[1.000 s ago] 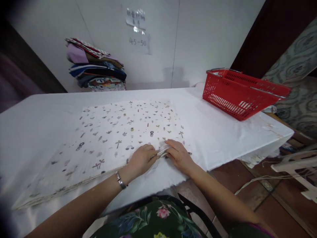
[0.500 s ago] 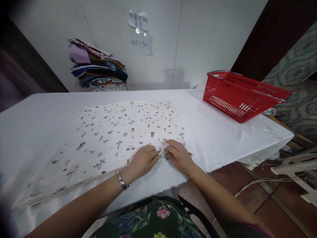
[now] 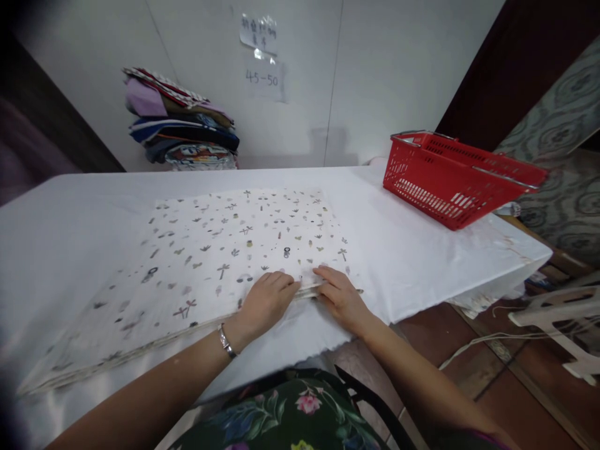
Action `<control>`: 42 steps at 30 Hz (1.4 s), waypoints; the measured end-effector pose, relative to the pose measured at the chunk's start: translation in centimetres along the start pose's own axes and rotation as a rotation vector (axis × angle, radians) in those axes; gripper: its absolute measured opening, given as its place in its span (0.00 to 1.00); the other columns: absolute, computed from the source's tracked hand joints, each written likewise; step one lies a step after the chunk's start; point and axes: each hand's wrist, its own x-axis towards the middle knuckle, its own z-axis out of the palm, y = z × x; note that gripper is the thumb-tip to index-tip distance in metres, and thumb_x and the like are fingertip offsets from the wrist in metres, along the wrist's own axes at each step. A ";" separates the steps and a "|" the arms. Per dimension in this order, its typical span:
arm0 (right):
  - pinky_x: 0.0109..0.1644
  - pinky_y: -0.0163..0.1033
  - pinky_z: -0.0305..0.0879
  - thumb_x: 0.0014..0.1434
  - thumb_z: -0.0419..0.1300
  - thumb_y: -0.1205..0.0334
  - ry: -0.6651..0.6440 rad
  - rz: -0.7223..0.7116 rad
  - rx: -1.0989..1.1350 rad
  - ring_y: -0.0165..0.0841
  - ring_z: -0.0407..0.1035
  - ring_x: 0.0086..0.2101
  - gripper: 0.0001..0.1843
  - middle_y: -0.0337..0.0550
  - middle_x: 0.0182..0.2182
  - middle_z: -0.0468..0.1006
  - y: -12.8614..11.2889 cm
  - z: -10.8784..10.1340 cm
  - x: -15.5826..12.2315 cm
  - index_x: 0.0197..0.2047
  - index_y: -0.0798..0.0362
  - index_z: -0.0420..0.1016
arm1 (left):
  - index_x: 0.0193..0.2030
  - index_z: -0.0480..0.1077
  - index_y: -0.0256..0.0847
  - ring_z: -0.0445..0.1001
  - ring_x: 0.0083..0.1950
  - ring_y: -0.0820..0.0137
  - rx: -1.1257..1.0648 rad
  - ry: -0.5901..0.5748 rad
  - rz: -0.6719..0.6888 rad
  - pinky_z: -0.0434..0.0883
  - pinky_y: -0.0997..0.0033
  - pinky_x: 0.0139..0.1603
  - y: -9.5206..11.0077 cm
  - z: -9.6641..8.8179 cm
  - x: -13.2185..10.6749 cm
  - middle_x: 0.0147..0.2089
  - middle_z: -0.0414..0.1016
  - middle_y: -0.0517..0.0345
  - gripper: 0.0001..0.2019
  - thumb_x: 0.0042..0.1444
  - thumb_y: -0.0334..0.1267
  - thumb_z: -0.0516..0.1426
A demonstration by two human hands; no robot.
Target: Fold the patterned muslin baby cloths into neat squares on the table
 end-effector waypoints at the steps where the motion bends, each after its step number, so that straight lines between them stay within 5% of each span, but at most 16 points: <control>1: 0.55 0.52 0.61 0.58 0.54 0.69 0.000 0.005 0.006 0.40 0.56 0.57 0.06 0.50 0.54 0.66 0.0 0.0 0.0 0.36 0.53 0.71 | 0.42 0.67 0.40 0.64 0.41 0.66 0.013 0.000 0.027 0.62 0.64 0.42 0.1 0.0 -0.1 0.37 0.68 0.55 0.08 0.59 0.30 0.49; 10: 0.49 0.46 0.66 0.60 0.52 0.67 0.016 -0.009 0.082 0.36 0.67 0.46 0.07 0.46 0.41 0.75 0.1 0.2 0.2 0.40 0.51 0.70 | 0.41 0.68 0.41 0.64 0.40 0.67 -0.072 -0.063 -0.003 0.61 0.64 0.40 0.8 -0.4 -0.4 0.36 0.68 0.54 0.09 0.59 0.30 0.48; 16: 0.46 0.45 0.65 0.61 0.52 0.67 0.035 0.030 0.066 0.35 0.69 0.41 0.06 0.45 0.39 0.76 0.0 0.3 0.3 0.39 0.51 0.70 | 0.49 0.64 0.40 0.65 0.45 0.63 -0.104 -0.070 -0.033 0.62 0.61 0.44 0.9 -0.6 -0.9 0.43 0.68 0.52 0.16 0.55 0.42 0.55; 28: 0.41 0.42 0.67 0.61 0.51 0.62 0.042 0.103 0.000 0.36 0.70 0.37 0.12 0.45 0.36 0.76 0.1 0.5 0.3 0.47 0.51 0.69 | 0.46 0.63 0.41 0.65 0.45 0.65 -0.099 0.014 -0.100 0.64 0.62 0.44 0.7 -0.2 -0.9 0.43 0.68 0.53 0.09 0.58 0.35 0.51; 42: 0.40 0.41 0.66 0.61 0.52 0.62 0.042 0.175 -0.010 0.36 0.70 0.36 0.09 0.43 0.35 0.77 0.2 0.8 0.6 0.41 0.50 0.71 | 0.39 0.66 0.39 0.65 0.47 0.65 0.037 0.083 -0.011 0.64 0.63 0.45 0.3 0.1 -1.6 0.50 0.67 0.52 0.07 0.58 0.27 0.48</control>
